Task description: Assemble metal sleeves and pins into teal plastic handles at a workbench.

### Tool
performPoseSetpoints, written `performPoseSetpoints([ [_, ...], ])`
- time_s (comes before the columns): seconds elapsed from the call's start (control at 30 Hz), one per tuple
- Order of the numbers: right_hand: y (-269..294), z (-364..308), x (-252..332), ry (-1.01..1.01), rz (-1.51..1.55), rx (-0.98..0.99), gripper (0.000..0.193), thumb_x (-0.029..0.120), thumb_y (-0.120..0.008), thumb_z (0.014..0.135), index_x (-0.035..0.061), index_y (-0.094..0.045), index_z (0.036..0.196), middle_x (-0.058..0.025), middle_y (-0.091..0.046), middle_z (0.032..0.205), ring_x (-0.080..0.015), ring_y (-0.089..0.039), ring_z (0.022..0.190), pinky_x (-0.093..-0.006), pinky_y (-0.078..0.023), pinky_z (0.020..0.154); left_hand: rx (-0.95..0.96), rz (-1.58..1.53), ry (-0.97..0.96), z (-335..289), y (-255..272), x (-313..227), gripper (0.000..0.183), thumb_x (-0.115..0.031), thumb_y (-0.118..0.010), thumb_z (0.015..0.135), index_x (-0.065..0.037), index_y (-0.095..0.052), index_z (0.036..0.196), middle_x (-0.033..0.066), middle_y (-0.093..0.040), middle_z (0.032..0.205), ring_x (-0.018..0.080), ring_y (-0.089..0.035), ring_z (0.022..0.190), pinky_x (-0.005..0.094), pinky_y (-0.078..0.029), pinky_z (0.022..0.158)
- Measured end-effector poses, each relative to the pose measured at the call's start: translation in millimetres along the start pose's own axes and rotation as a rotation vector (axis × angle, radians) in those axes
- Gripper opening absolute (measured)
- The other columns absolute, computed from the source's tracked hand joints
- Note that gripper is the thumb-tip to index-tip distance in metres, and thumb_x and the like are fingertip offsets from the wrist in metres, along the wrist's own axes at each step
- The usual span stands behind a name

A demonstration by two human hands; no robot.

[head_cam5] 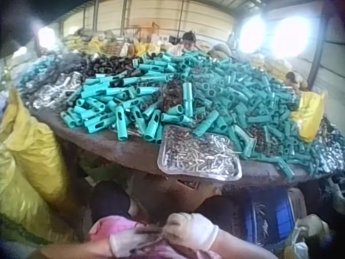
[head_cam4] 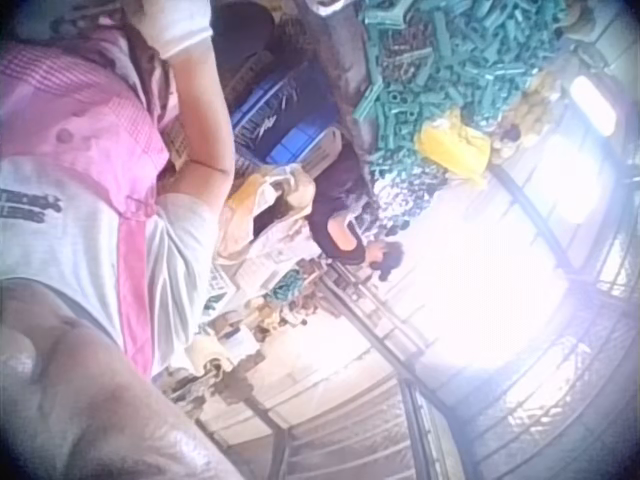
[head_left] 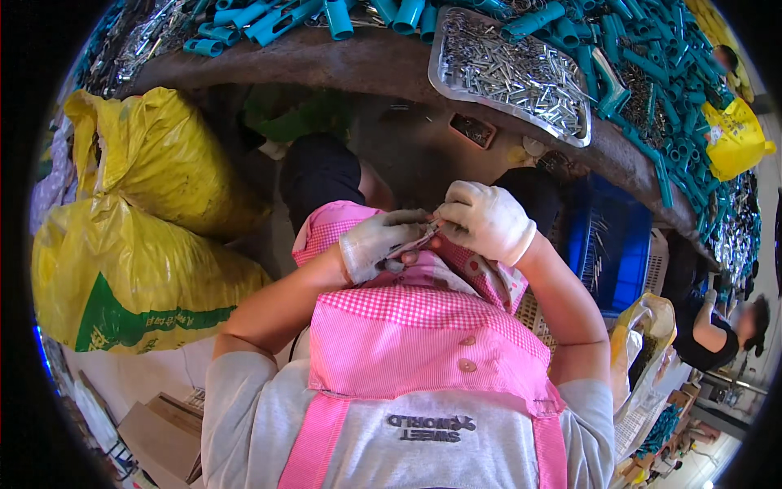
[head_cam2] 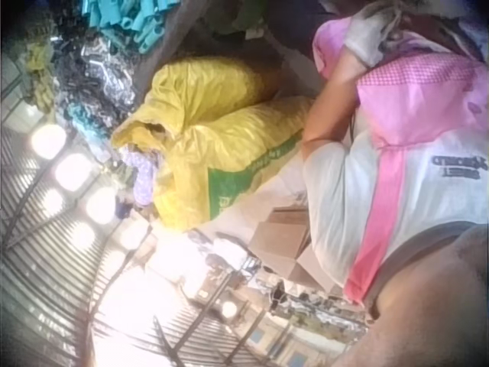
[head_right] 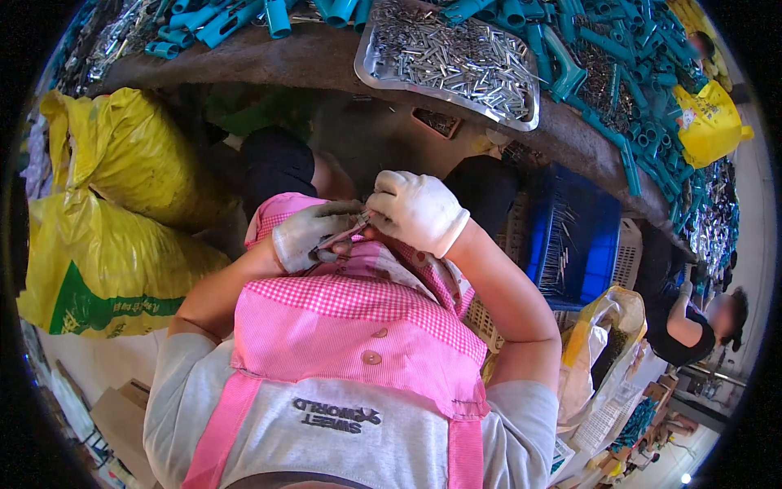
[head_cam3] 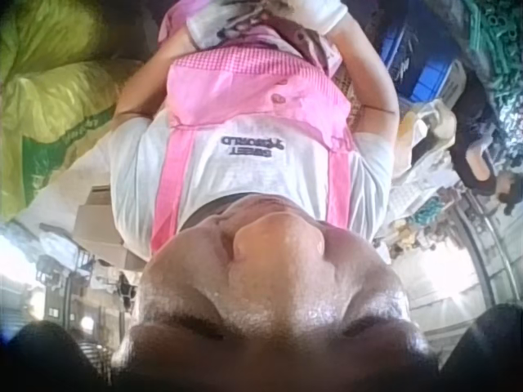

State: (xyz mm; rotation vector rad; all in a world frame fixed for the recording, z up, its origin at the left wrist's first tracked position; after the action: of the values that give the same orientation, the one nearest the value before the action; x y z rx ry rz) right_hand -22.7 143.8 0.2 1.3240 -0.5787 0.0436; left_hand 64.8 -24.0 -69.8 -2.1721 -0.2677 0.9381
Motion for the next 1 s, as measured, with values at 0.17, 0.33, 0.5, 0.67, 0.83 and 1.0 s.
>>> performPoseSetpoints([
  [0.17,8.8,-29.5,-32.6,-0.452,0.352,-0.667,0.015,0.006,-0.054,0.087,0.003,-0.06,0.1,-0.0081,-0.058,0.08,-0.0182,-0.056,0.069,-0.0296,-0.046,0.064,-0.046,-0.086,0.0,-2.5,-6.8,-8.8,0.044,-0.014,-0.05,0.092,-0.004,-0.036,0.132,0.0126,-0.061,0.106,0.0082,-0.046,0.059,0.0176,-0.033,0.044],
  [0.33,-16.3,-36.3,-24.3,-0.623,0.891,-0.694,0.019,0.013,-0.044,0.096,0.0003,-0.054,0.107,-0.0033,-0.049,0.081,-0.0085,-0.047,0.066,-0.0224,-0.043,0.059,-0.03,-0.057,0.025,0.3,-16.1,-17.6,0.043,-0.013,-0.05,0.092,-0.001,-0.036,0.131,0.0135,-0.062,0.103,0.0068,-0.045,0.055,0.0172,-0.03,0.041],
  [0.5,-12.2,-43.6,-20.1,-0.586,0.882,-0.664,0.019,0.011,-0.042,0.096,-0.0011,-0.053,0.106,-0.004,-0.052,0.084,-0.0079,-0.047,0.066,-0.0216,-0.042,0.06,-0.063,0.241,0.016,-2.3,-24.7,-28.7,0.029,-0.013,-0.052,0.091,-0.003,-0.046,0.118,0.0102,-0.064,0.098,0.0037,-0.041,0.053,0.0148,-0.026,0.04],
  [0.67,-12.6,-32.8,0.8,-0.318,0.596,-0.481,0.018,0.001,-0.044,0.089,-0.0012,-0.056,0.101,-0.0091,-0.05,0.09,-0.0116,-0.052,0.059,-0.025,-0.043,0.057,-0.126,0.386,-0.026,-2.7,-25.2,-38.8,0.033,-0.018,-0.057,0.09,-0.001,-0.045,0.116,0.0082,-0.061,0.09,0.0059,-0.041,0.054,0.0196,-0.03,0.043],
  [0.83,-8.0,-24.2,8.3,-0.32,0.656,-0.373,0.024,0.002,-0.049,0.088,-0.0019,-0.052,0.112,-0.0136,-0.052,0.095,-0.0244,-0.058,0.08,-0.0307,-0.047,0.071,-0.095,0.394,-0.058,0.7,-34.2,-43.1,0.033,-0.015,-0.059,0.09,-0.001,-0.045,0.117,0.0059,-0.058,0.086,0.0073,-0.042,0.051,0.0205,-0.034,0.046],
  [1.0,74.0,-0.5,-43.1,-0.207,0.132,-0.397,0.028,0.01,-0.058,0.083,0.0058,-0.056,0.111,-0.0123,-0.062,0.095,-0.0311,-0.061,0.092,-0.0387,-0.049,0.079,-0.211,0.194,-0.227,6.8,-26.5,-43.4,0.018,-0.015,-0.055,0.092,-0.005,-0.05,0.106,0.0065,-0.06,0.086,0.0062,-0.041,0.051,0.0191,-0.032,0.043],
])
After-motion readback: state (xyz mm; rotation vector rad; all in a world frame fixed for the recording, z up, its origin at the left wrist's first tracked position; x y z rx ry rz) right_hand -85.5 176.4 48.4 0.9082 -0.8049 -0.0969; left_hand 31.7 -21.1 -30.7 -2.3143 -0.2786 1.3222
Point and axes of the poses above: each hand's wrist, its own z-axis towards the middle knuckle, its own y-axis out of the back of the hand, x = y × z, the point moved 2 cm from there along z, towards the middle knuckle
